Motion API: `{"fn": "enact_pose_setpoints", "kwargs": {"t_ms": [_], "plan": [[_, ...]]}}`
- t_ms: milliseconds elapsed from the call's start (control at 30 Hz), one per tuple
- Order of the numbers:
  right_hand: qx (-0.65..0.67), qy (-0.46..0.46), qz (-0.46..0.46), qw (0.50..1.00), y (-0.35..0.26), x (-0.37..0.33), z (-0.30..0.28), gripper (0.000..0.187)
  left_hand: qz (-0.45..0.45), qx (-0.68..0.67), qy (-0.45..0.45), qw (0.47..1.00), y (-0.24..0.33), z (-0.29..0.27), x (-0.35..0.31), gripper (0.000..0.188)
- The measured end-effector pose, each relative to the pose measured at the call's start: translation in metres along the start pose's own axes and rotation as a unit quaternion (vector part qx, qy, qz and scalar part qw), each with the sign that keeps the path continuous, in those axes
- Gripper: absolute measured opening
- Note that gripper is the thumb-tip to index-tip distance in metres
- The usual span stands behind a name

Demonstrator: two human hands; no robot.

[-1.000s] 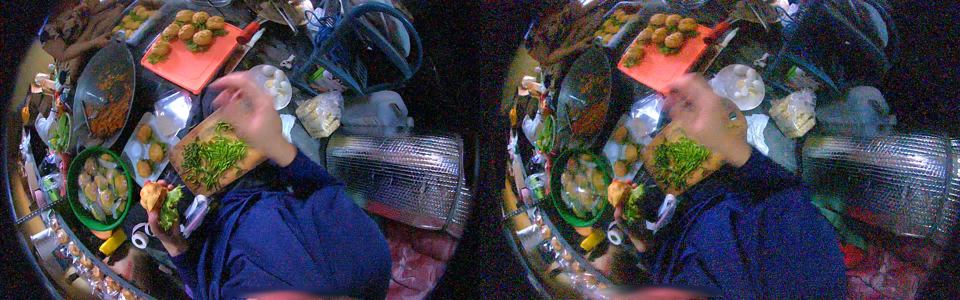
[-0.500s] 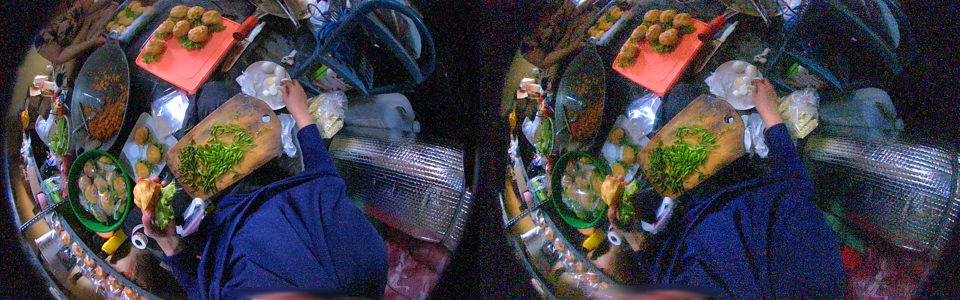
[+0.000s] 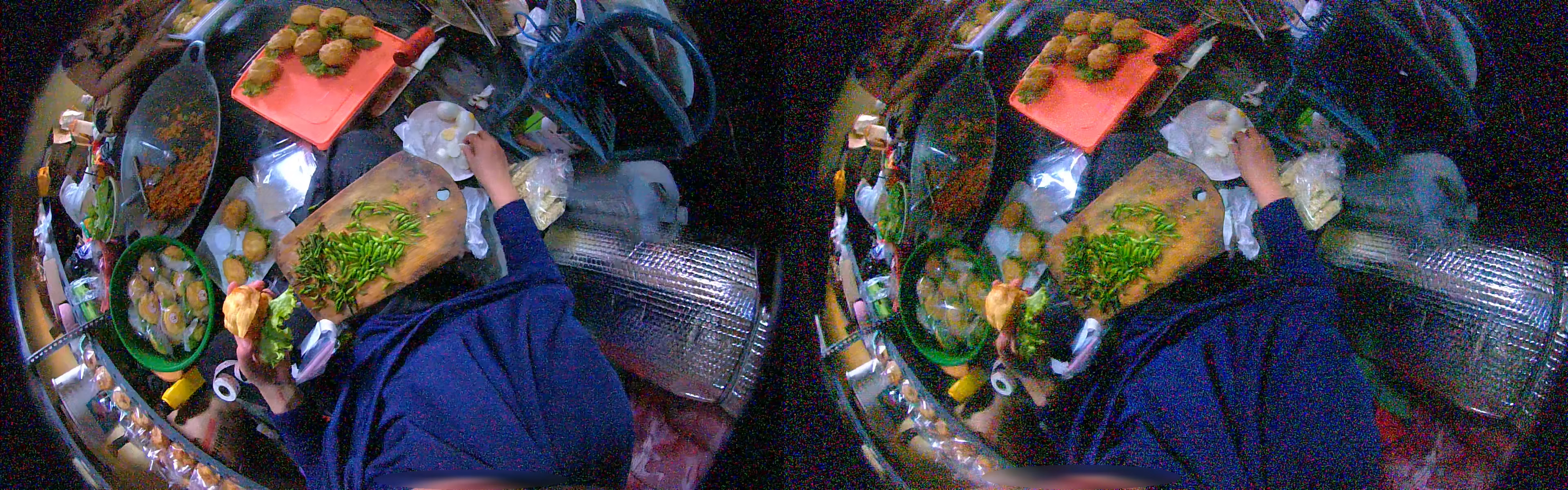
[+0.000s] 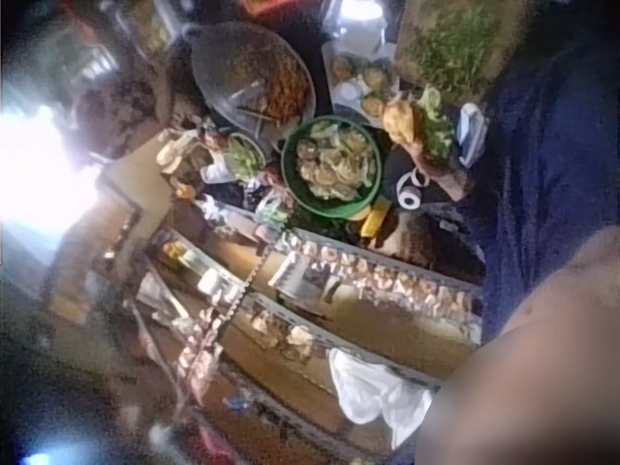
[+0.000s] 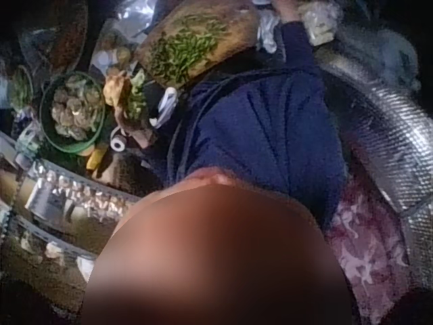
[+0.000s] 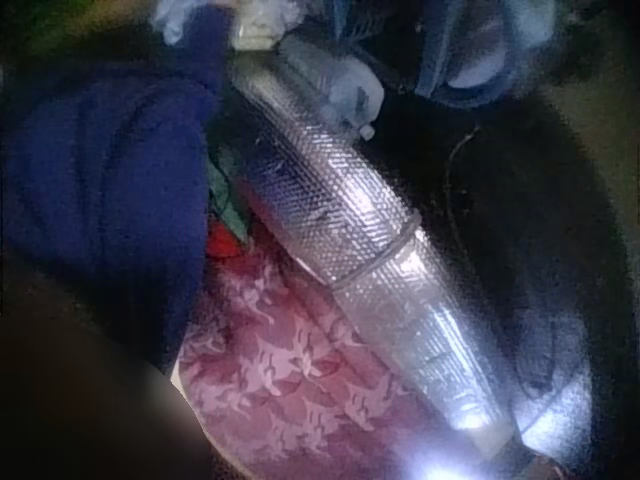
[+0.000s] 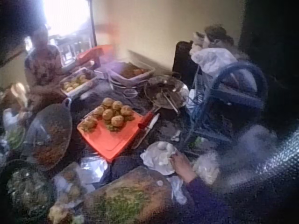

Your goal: The person assembles small food items by placing shredded green vegetables into round buns, then wraps each assembled item in a paper liner and places it into a plastic bag. The person repeats this process multiple times, handling buns, vegetables, liners, and bags.

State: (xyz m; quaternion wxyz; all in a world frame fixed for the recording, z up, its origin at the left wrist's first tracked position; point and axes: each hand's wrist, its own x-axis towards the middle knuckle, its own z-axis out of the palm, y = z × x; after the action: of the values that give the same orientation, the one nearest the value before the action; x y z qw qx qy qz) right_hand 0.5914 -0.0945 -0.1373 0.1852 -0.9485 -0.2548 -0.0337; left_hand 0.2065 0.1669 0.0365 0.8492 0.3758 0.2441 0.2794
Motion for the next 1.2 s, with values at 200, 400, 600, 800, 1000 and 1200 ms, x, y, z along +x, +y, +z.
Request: {"fn": "enact_pose_setpoints", "kwargs": {"t_ms": [200, 400, 600, 800, 1000, 1200], "plan": [[-0.022, -0.021, -0.028, 0.999, -0.005, -0.005, -0.005, 0.018, -0.002, 0.024, 0.037, 0.999, 0.0, 0.006, -0.003, 0.084], [-0.021, -0.033, -0.03, 0.999, -0.006, -0.005, -0.011, 0.018, 0.014, 0.054, 0.025, 0.998, 0.004, 0.009, 0.006, 0.086], [-0.013, -0.035, -0.032, 0.999, -0.001, 0.002, -0.008, 0.019, 0.037, 0.039, 0.01, 0.999, 0.013, 0.011, -0.003, 0.084], [-0.038, -0.025, -0.076, 0.996, -0.005, 0.002, -0.012, 0.015, 0.069, 0.083, 0.011, 0.994, 0.019, 0.001, -0.004, 0.079], [-0.064, -0.065, -0.038, 0.995, -0.005, 0.002, -0.008, 0.019, 0.058, 0.061, 0.015, 0.996, 0.024, 0.006, -0.007, 0.075], [-0.07, -0.056, -0.024, 0.996, -0.001, 0.007, -0.004, 0.02, 0.058, 0.041, 0.023, 0.997, 0.024, 0.006, -0.006, 0.077]]}}
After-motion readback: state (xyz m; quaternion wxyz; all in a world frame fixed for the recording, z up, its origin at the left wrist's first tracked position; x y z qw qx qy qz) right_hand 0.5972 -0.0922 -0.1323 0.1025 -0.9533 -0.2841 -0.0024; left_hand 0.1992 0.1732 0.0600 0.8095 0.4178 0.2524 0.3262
